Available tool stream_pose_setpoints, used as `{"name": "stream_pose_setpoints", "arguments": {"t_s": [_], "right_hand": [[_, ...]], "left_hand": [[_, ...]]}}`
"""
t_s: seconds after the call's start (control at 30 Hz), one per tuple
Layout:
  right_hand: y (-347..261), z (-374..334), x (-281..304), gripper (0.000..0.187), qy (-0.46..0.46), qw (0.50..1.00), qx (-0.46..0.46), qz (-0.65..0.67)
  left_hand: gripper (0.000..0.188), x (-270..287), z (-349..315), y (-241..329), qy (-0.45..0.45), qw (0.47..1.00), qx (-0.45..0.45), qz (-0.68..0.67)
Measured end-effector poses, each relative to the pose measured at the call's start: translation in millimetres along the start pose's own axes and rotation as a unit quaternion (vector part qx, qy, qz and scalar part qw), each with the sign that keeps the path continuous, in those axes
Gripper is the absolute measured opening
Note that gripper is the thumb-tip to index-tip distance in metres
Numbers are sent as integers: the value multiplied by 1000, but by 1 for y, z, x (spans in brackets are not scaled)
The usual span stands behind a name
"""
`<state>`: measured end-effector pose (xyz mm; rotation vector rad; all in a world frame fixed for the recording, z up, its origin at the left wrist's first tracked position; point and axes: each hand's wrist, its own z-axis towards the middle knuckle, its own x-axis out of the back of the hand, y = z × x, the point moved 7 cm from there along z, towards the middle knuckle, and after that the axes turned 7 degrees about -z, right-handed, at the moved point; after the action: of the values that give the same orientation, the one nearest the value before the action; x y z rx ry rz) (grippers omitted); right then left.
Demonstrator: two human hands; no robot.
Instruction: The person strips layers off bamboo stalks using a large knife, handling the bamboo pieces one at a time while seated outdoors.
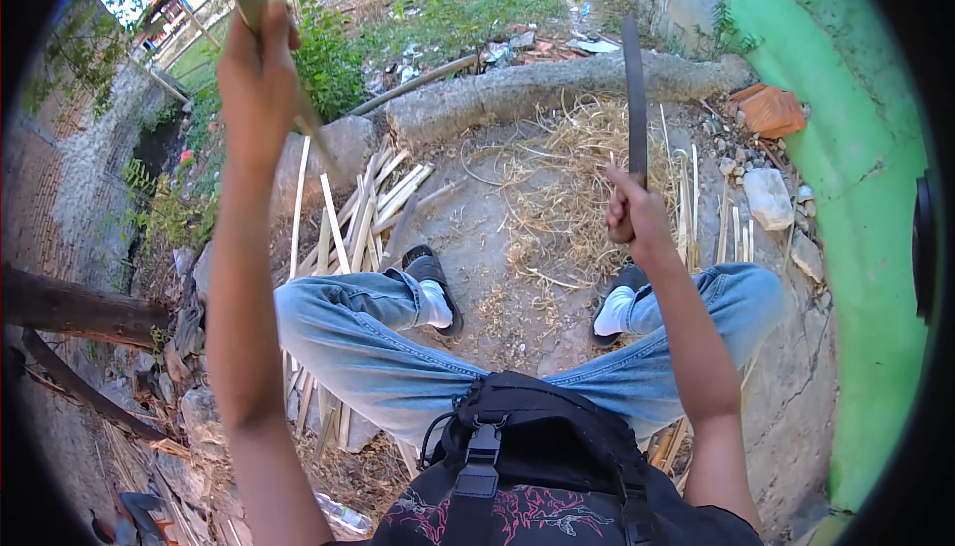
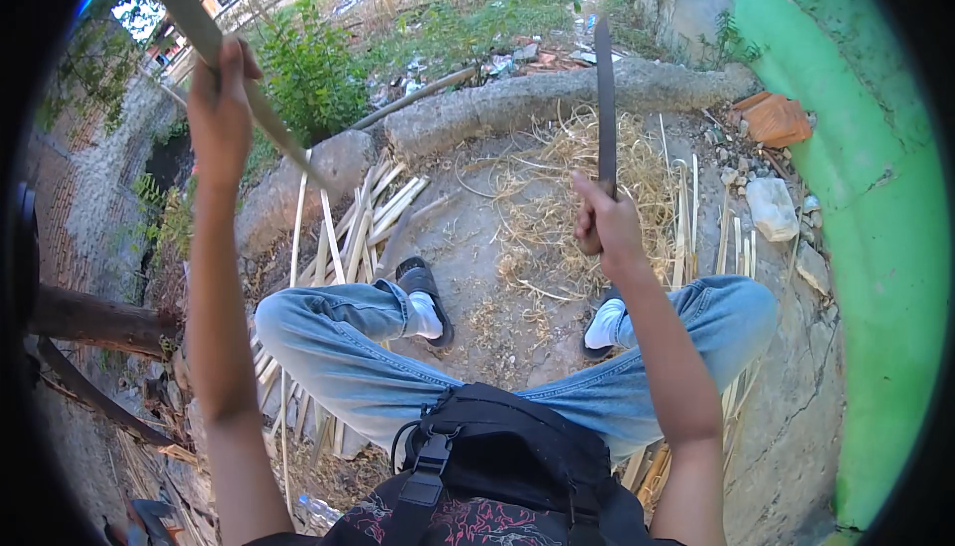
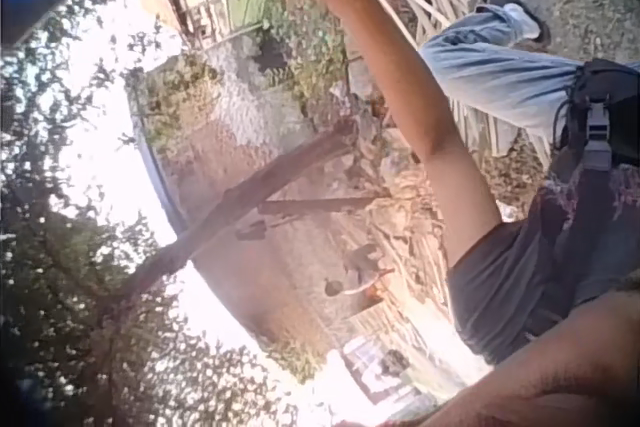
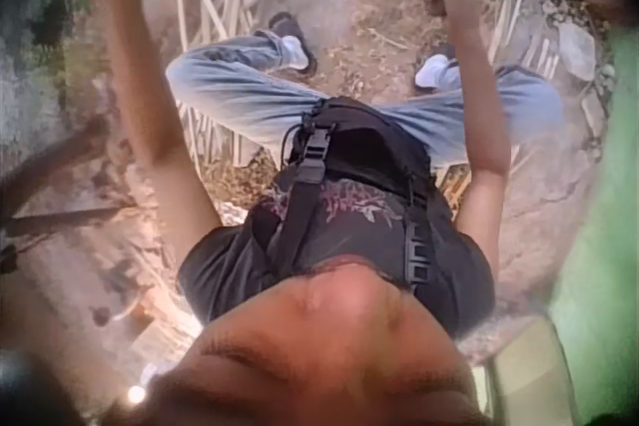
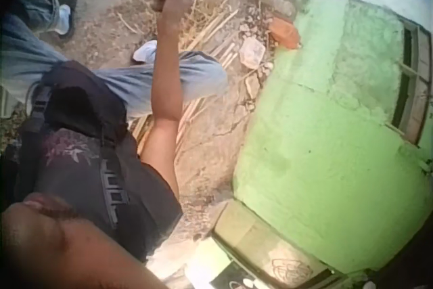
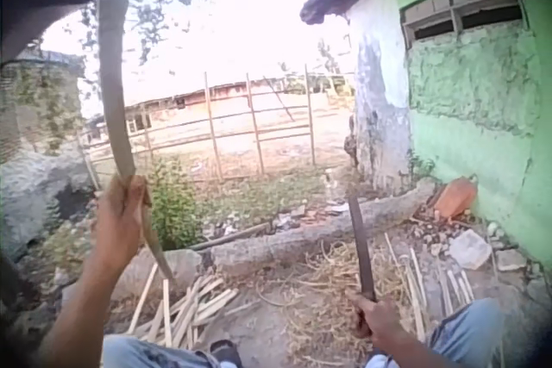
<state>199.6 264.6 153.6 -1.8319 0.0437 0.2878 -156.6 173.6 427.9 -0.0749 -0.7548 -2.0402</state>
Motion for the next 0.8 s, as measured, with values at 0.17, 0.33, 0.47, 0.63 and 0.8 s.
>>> {"name": "stream_pose_setpoints", "arguments": {"t_s": [0.17, 0.33, 0.47, 0.63, 0.8], "right_hand": [[20, -13, -6, 29, -21, 995, 12, -94], [51, -7, -37, 32, -102, 988, -50, -102], [94, -2, -69, 36, -131, 982, -131, -28], [130, 12, -103, 35, -133, 965, -209, 81], [166, 48, -104, 20, -141, 944, -202, 221]], "left_hand": [[19, -35, -85, 2, 98, 992, 44, -59], [17, -91, -203, -49, 269, 958, 65, -71], [21, -141, -256, -51, 280, 926, 197, -157], [21, -159, -279, -30, 197, 927, 260, -188], [41, -150, -286, -3, -100, 986, 109, -76]]}}
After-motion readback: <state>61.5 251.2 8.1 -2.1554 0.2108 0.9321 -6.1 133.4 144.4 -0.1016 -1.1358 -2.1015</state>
